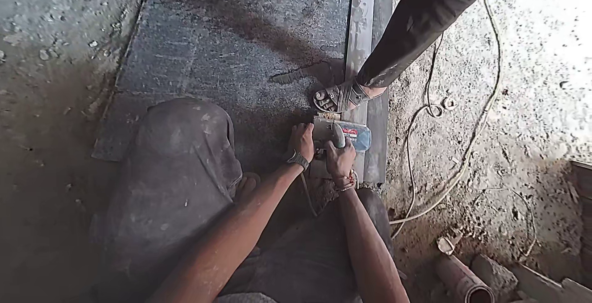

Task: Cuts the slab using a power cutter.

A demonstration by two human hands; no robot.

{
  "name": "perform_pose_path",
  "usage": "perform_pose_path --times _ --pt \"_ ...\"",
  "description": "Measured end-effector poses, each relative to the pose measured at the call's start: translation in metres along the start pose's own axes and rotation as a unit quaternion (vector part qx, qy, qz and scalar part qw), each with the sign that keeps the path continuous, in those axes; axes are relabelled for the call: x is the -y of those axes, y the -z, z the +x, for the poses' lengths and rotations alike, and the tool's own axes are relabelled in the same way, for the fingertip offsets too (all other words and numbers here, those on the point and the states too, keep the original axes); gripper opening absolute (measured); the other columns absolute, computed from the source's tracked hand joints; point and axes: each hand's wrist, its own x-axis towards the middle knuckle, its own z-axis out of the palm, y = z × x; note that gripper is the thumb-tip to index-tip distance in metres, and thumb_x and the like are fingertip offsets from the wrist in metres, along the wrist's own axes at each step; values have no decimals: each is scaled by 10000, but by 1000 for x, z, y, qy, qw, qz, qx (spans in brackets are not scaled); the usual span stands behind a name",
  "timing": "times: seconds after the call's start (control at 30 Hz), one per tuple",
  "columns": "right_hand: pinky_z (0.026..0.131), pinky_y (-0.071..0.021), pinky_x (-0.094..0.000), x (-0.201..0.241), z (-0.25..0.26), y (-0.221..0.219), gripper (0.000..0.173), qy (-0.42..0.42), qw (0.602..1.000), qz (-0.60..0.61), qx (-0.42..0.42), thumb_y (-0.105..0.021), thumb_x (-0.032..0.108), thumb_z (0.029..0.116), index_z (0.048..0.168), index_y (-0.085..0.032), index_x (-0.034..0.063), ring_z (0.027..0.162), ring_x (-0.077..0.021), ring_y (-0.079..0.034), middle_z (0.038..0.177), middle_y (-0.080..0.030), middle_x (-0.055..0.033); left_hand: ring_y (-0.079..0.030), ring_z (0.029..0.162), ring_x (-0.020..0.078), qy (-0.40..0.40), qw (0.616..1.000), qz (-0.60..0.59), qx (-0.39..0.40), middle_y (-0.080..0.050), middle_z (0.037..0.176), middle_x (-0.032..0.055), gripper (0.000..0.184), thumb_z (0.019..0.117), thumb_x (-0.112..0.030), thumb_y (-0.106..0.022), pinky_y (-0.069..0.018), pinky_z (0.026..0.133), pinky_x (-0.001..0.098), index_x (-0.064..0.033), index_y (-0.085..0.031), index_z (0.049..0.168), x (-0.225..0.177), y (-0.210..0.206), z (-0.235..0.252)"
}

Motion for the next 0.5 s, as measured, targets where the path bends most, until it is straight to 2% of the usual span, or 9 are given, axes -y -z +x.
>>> perform_pose_path --times 0.2,0.3,0.4,0.5 --pt "808 -530 -531 -1 2 -4 329 3 1000 -5 -12 -767 267 888 1049 -674 -5 877 -325 -684 887 -696 -173 -530 1314 411 -9 1000 -9 -10 -602 1350 229 456 930 -2 -653 -445 1094 514 -36 -602 1382 3 -3 2" --pt "837 -543 -537 -3 5 -5 387 2 1000 -2 1 -754 327 910 1085 -668 -7 913 -329 -697 933 -708 -183 -538 1299 415 -15 1000 -10 -20 -606 1337 237 473 916 -27 -696 -452 1085 515 -32 -602 1380 4 -4 2" --pt "910 -540 -546 -2 11 7 563 -13 995 -64 72 -713 504 922 1197 -646 16 1022 -343 -696 1052 -717 -191 -543 1287 432 -20 999 -3 -30 -602 1338 255 470 916 -9 -690 -451 1082 531 -22 -601 1377 3 -7 3" --pt "927 -531 -588 4 20 36 888 11 958 -207 197 -669 746 841 1322 -574 5 1076 -385 -685 1123 -704 -223 -552 1265 468 -41 998 -3 -50 -598 1324 285 503 879 -45 -756 -460 1064 580 -2 -603 1356 6 -11 3"
